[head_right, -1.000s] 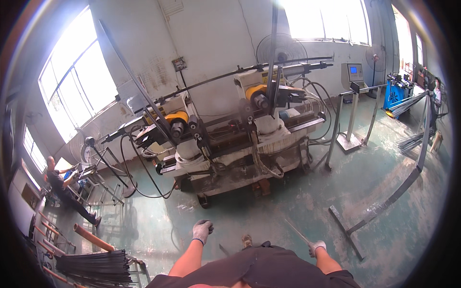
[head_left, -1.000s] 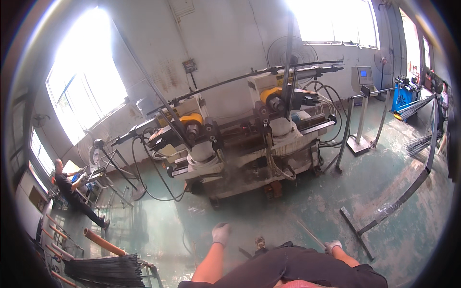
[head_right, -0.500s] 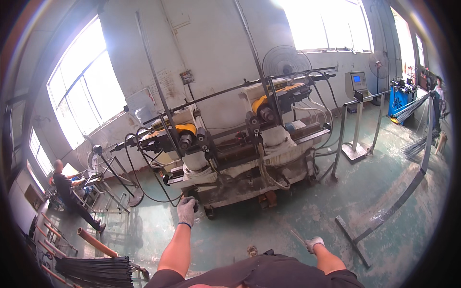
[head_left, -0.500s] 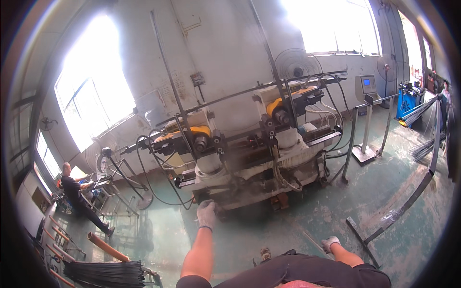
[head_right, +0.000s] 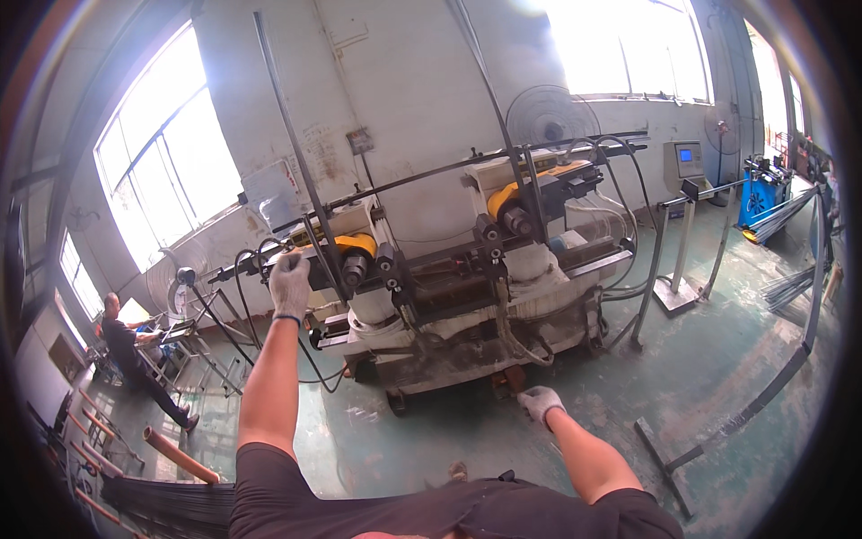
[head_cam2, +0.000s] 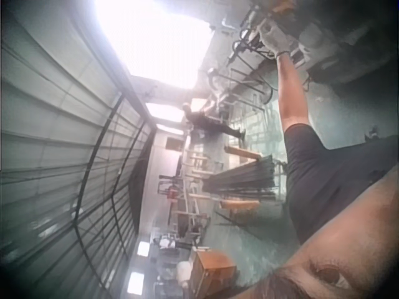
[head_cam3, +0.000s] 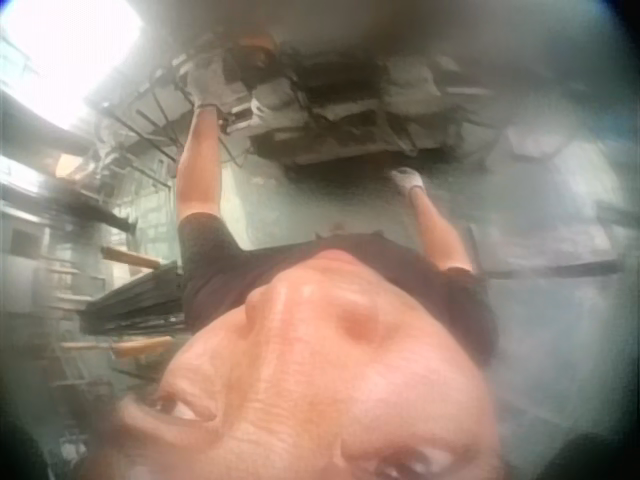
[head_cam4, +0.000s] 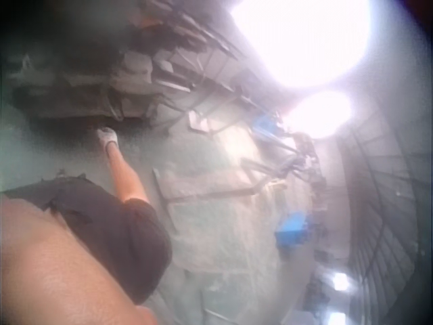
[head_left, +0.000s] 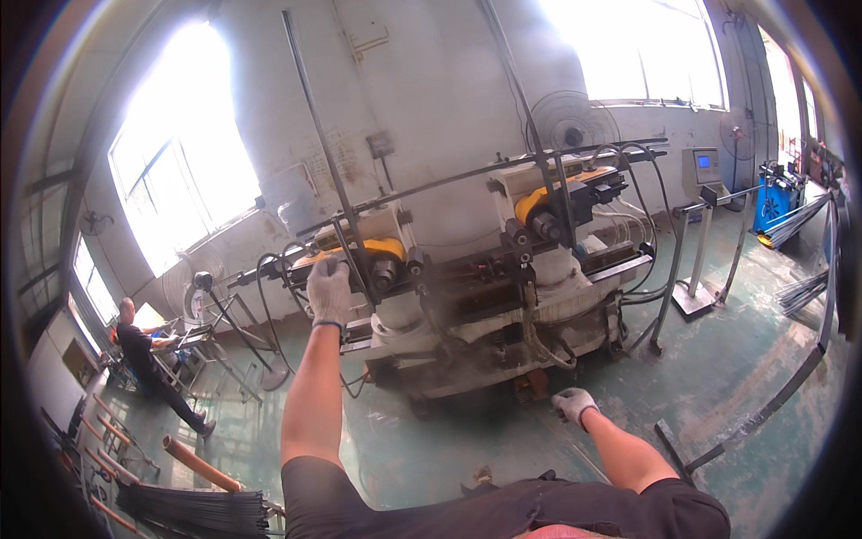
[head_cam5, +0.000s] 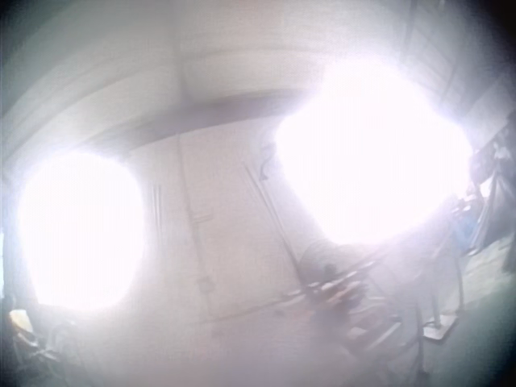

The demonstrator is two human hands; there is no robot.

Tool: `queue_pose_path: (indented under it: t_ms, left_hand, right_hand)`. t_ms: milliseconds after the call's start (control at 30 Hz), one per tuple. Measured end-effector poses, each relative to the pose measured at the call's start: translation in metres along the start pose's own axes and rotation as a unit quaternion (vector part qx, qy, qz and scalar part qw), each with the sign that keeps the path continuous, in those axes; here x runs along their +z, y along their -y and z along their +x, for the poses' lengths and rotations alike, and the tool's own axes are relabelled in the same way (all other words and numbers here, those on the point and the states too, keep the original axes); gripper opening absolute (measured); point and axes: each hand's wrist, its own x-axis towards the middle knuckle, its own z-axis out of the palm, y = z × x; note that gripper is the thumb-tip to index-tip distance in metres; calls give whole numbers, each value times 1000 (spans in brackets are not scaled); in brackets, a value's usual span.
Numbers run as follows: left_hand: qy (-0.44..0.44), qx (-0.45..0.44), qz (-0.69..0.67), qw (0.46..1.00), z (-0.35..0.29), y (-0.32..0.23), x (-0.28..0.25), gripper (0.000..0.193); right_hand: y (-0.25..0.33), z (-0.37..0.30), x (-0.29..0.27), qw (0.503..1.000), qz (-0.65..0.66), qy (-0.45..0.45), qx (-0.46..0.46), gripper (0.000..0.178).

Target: The person repeatedly picks up bundles of long metal rods from a rack, feeds them into a bending machine, and removes the bent frames. The person stacks the finished frames on the floor and continues the cycle with new rods.

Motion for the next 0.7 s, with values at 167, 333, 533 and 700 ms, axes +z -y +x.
queue_pose_path:
  t_ms: [167,333,533,700]
  left_hand:
    - [-66,22,115,991,93,-24,17,46]
    - [-94,27,176,980,206,6,43,60]
    - [-6,10,102,995,285,4,72,67]
    - [25,13,25,999,328,33,109,60]
  right_hand:
    - [93,95,44,992,117,11,-48,26]
    - [172,222,92,954,275,28,-113,31]
    - [250,302,138,930,363,-28,-43,52]
    - [274,363,153,920,373,-9,-119,52]
